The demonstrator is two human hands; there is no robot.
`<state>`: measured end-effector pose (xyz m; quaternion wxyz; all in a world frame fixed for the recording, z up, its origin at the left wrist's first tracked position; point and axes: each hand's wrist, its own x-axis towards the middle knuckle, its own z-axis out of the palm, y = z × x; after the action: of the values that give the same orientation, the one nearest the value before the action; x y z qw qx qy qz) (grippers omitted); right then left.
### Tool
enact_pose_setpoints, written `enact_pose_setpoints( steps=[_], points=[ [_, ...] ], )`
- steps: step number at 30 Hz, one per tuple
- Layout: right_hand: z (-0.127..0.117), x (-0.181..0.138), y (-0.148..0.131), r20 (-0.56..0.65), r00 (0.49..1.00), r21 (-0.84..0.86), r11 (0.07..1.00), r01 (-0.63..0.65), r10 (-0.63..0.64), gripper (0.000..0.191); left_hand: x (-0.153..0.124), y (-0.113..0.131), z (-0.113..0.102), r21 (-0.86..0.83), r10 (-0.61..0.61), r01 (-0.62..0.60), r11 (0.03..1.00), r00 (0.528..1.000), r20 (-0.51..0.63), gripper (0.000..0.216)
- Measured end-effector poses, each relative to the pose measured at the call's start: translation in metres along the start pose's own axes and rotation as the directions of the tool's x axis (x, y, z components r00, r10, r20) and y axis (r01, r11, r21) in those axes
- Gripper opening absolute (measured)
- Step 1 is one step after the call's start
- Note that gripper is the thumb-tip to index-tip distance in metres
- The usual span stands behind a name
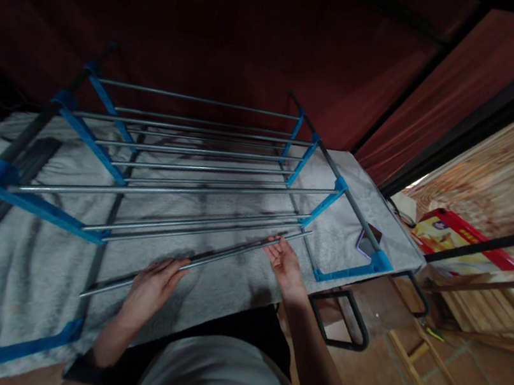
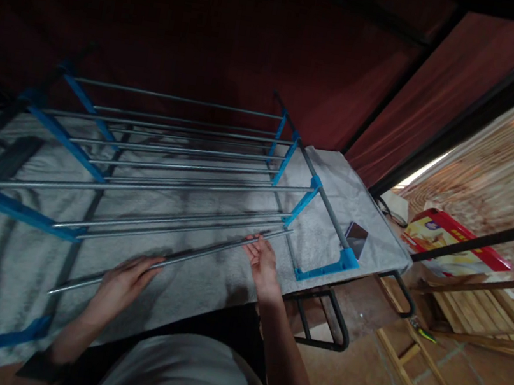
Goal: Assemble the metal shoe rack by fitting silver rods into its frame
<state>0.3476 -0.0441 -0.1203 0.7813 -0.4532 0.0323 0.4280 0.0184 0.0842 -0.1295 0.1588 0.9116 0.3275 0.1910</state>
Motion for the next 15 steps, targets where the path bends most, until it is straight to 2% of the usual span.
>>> enact_pose_setpoints(
  steps=[8,15],
  points=[
    [-0.0077,0.0026,0.0100,-0.021,1.000,-0.011,1.000,0.019,-0.019,0.026,-0.0019,0.0024,-0.0032,0.039,-0.045,0.042,0.998,0.995,0.093,0.057],
    [-0.0048,0.0040,0.0098,-0.044,0.999,-0.003,1.000,0.010,-0.011,0.025,0.0000,0.0046,-0.0033,0.038,-0.085,0.079,0.996,0.982,0.171,0.060]
  ],
)
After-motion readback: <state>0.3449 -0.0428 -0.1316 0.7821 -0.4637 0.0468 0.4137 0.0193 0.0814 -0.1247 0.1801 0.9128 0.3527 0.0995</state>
